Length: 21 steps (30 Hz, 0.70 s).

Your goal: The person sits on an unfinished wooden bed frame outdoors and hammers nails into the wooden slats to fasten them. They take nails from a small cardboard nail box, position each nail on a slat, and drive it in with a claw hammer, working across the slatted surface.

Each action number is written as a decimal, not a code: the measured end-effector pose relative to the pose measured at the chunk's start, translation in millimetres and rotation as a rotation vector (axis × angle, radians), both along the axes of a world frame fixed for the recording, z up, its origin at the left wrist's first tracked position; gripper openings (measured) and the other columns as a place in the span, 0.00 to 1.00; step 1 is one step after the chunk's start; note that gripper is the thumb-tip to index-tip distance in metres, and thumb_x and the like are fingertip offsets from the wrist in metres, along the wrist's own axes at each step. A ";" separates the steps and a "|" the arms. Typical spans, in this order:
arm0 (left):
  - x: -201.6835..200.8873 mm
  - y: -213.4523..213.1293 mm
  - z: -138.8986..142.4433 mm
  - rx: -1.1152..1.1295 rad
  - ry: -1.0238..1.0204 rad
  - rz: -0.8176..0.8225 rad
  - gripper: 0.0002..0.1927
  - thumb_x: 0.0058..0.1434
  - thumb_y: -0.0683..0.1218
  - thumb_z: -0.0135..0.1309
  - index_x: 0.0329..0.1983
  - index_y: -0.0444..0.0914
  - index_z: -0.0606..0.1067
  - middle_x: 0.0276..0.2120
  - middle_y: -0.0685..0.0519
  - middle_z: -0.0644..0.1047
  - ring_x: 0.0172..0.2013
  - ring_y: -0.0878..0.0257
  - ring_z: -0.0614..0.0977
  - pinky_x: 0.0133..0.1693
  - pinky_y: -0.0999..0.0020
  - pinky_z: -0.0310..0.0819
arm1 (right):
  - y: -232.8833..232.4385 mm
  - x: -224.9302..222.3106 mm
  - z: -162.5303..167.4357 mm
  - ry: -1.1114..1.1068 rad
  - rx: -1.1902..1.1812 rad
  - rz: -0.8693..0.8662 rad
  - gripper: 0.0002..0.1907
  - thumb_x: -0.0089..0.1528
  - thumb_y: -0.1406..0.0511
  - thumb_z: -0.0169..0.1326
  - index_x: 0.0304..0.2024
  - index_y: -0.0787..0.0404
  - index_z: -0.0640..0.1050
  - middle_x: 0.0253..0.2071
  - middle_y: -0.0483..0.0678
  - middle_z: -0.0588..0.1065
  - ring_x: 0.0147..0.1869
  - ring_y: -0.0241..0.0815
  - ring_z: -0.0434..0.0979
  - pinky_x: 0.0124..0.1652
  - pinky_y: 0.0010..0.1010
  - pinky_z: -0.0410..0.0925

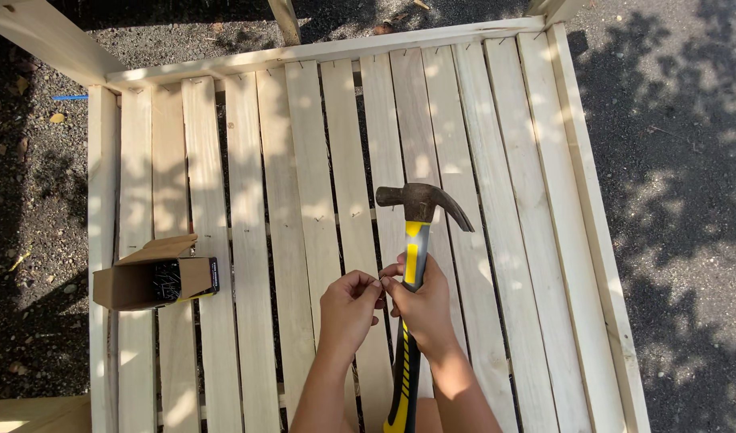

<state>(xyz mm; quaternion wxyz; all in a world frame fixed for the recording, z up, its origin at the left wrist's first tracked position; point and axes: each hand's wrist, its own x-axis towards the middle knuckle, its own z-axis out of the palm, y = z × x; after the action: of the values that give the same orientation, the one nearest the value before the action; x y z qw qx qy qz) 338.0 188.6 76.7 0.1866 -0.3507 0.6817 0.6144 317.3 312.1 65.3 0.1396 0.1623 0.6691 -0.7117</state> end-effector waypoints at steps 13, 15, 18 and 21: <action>-7.4 81.3 -89.3 -0.093 0.203 -0.218 0.14 0.65 0.39 0.51 0.51 0.39 0.81 0.33 0.52 0.81 0.33 0.64 0.78 0.38 0.69 0.74 | 111.4 16.5 -67.4 -0.218 0.203 -0.188 0.13 0.59 0.68 0.64 0.42 0.67 0.75 0.26 0.50 0.73 0.19 0.37 0.70 0.21 0.29 0.66; -23.7 79.2 -105.1 -0.092 0.193 -0.164 0.11 0.67 0.40 0.51 0.49 0.39 0.81 0.34 0.50 0.80 0.33 0.64 0.76 0.38 0.67 0.73 | 133.0 8.3 -87.2 -0.175 0.171 -0.248 0.14 0.57 0.68 0.65 0.41 0.66 0.74 0.26 0.47 0.74 0.21 0.35 0.73 0.23 0.28 0.68; -59.7 78.2 -123.6 -0.139 0.224 -0.033 0.07 0.63 0.41 0.55 0.44 0.38 0.79 0.35 0.55 0.83 0.35 0.68 0.82 0.39 0.72 0.75 | 159.5 -1.4 -115.7 -0.136 0.153 -0.324 0.14 0.57 0.67 0.66 0.39 0.66 0.75 0.27 0.45 0.76 0.23 0.33 0.73 0.26 0.27 0.67; -93.9 85.6 -134.4 -0.228 0.260 -0.032 0.06 0.63 0.46 0.60 0.41 0.41 0.79 0.31 0.57 0.82 0.32 0.67 0.81 0.40 0.66 0.76 | 168.0 1.3 -136.7 -0.171 0.180 -0.384 0.12 0.59 0.65 0.65 0.38 0.65 0.76 0.26 0.45 0.75 0.24 0.34 0.74 0.26 0.27 0.67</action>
<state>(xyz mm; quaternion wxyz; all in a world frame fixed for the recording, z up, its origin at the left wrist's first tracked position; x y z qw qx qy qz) 244.0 274.3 -57.7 0.0654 -0.2764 0.7709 0.5701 318.6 480.0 -71.4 0.0426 0.3582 0.6725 -0.6462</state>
